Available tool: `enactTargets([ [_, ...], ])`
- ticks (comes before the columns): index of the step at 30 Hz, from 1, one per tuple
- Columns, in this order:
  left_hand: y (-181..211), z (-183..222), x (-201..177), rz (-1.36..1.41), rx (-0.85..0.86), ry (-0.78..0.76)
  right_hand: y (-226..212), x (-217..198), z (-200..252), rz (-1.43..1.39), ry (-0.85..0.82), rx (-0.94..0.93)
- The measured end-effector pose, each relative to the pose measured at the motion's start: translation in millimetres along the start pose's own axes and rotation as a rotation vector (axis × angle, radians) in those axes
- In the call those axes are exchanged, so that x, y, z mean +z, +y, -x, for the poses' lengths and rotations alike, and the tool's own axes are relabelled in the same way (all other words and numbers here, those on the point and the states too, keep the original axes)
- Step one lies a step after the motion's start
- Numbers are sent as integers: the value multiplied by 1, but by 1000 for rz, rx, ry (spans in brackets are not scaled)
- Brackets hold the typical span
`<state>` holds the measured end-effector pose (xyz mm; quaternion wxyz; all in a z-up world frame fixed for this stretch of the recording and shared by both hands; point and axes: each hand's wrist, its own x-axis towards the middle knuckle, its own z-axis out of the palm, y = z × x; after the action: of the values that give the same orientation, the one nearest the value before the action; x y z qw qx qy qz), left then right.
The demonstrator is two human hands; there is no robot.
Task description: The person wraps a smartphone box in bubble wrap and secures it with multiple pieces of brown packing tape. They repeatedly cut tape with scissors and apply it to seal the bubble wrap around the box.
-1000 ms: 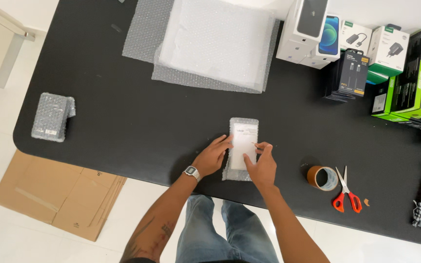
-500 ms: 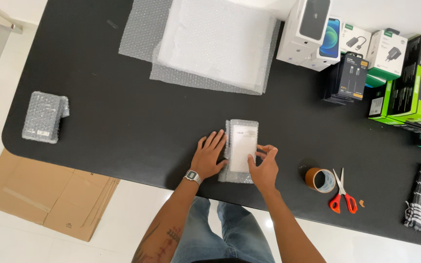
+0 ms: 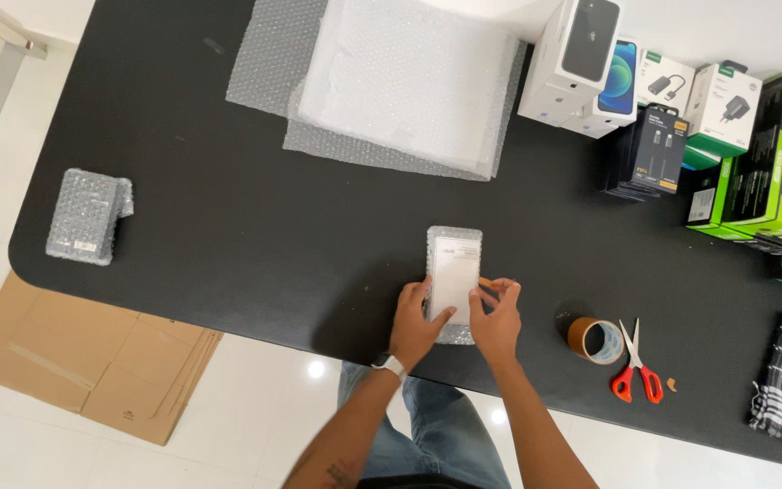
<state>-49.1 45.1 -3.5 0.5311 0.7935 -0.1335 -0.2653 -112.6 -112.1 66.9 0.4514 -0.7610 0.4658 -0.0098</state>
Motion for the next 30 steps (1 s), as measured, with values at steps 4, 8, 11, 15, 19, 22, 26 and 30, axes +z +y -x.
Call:
enactTargets([
  [4, 3, -9, 22, -68, -2, 152, 9, 0, -10, -19, 17, 41],
  [8, -6, -46, 10, -166, 70, -47, 2, -6, -6, -29, 40, 77],
  [11, -18, -78, 2, -287, 152, -189, 5, -5, 1, -69, 44, 66],
  [15, -10, -90, -10, -351, 162, -263, 34, -2, -9, -216, 15, 22],
  [19, 8, -67, -8, -244, 80, -135, 26, -11, -8, -294, -15, 31],
  [22, 0, -56, 8, -220, 43, 24, 23, -17, -14, -276, -32, 63],
  [26, -1, -36, 30, -209, -55, 175, 0, -18, -13, -227, -36, 55],
  [30, -6, -15, 52, -93, -67, 333, -23, -4, -20, -244, -143, 93],
])
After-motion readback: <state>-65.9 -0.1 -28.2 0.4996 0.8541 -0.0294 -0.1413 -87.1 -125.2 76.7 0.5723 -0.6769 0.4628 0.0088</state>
